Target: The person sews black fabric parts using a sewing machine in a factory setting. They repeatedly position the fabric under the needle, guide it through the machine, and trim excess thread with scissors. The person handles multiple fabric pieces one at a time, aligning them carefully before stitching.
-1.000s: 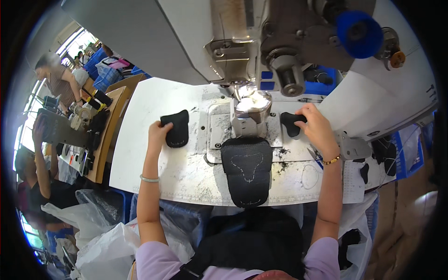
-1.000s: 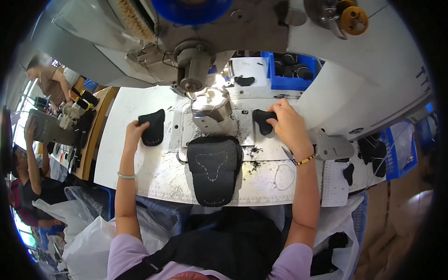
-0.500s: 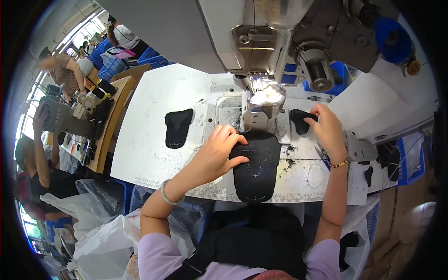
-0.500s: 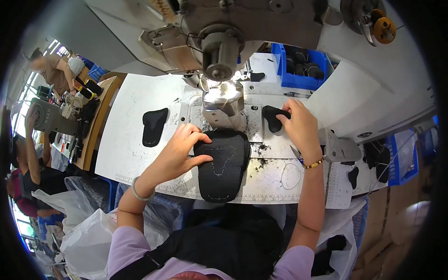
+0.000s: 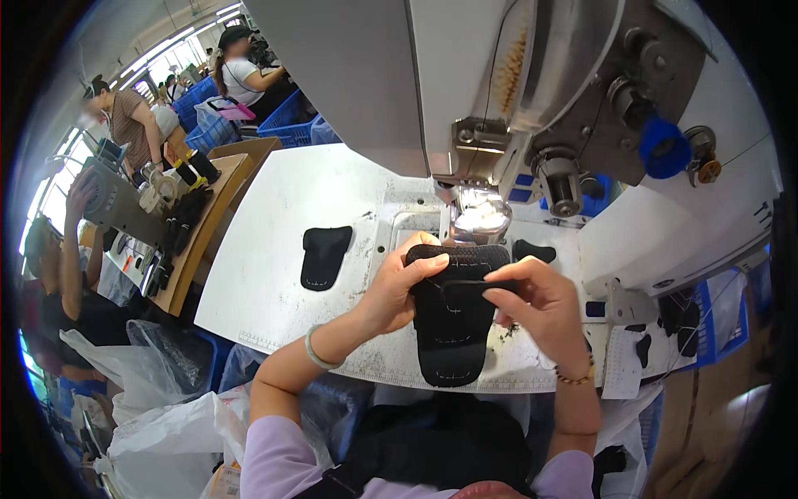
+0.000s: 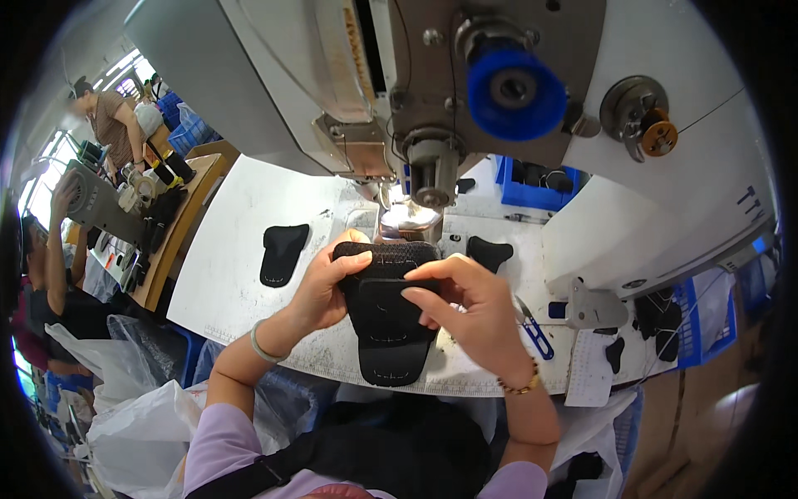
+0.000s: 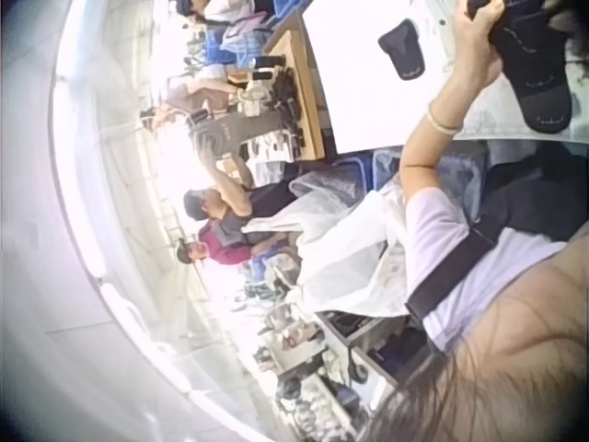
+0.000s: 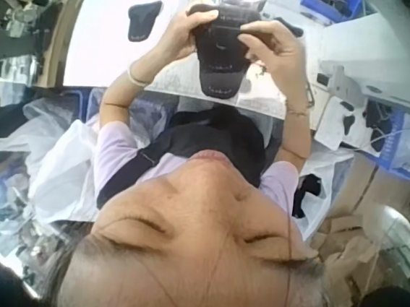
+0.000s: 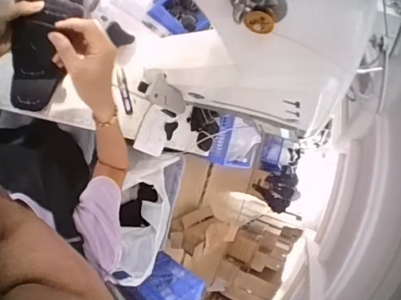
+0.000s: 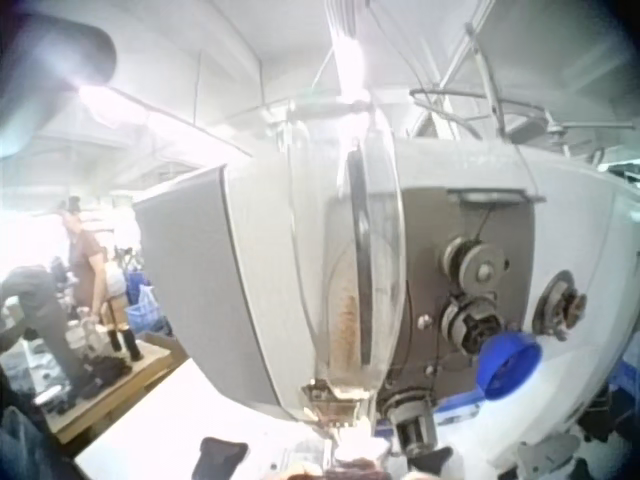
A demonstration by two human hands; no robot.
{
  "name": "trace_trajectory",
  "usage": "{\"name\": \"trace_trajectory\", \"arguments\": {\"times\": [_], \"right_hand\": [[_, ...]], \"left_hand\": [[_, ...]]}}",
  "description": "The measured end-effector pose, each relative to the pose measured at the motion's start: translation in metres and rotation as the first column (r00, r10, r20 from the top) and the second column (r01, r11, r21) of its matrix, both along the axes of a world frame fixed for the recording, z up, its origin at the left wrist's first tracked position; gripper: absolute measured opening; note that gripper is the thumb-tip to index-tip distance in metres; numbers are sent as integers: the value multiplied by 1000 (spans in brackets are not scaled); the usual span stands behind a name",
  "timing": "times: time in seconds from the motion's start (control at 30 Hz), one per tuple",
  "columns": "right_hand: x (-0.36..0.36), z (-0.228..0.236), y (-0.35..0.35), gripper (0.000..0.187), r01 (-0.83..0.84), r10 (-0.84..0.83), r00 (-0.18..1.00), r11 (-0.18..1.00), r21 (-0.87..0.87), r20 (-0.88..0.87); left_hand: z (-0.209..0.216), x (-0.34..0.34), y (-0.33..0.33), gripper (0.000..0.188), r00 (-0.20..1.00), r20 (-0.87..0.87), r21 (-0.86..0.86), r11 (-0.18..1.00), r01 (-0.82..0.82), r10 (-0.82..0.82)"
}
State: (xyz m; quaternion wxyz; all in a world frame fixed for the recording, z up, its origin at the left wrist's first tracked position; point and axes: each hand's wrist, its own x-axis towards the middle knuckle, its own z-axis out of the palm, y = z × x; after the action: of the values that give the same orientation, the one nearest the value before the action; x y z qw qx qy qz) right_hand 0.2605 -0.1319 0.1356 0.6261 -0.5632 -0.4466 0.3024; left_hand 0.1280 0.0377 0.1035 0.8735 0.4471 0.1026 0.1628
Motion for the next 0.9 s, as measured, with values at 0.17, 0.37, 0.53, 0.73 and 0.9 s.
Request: {"name": "trace_trajectory", "arguments": {"times": [0.17,0.37,0.53,0.73,0.9], "right_hand": [[-10,-23,23,19,302,-327,920,943,142,217],[-9,-34,33,22,344,-398,871,913,221,289],[-3,-35,35,19,277,-336,907,930,240,255],[-2,-37,39,18,290,-346,904,928,235,250],[-2,-41,41,18,299,-362,903,916,268,231]], "left_hand": [[11,10,-18,35,996,-8,-138,987,-88,87],[2,6,-14,32,998,-3,226,972,-57,60],[0,5,-10,29,998,-14,203,978,-51,55],[1,3,-6,30,1000,-17,217,976,-17,21],[2,3,-7,30,1000,-22,201,980,-12,17]]}}
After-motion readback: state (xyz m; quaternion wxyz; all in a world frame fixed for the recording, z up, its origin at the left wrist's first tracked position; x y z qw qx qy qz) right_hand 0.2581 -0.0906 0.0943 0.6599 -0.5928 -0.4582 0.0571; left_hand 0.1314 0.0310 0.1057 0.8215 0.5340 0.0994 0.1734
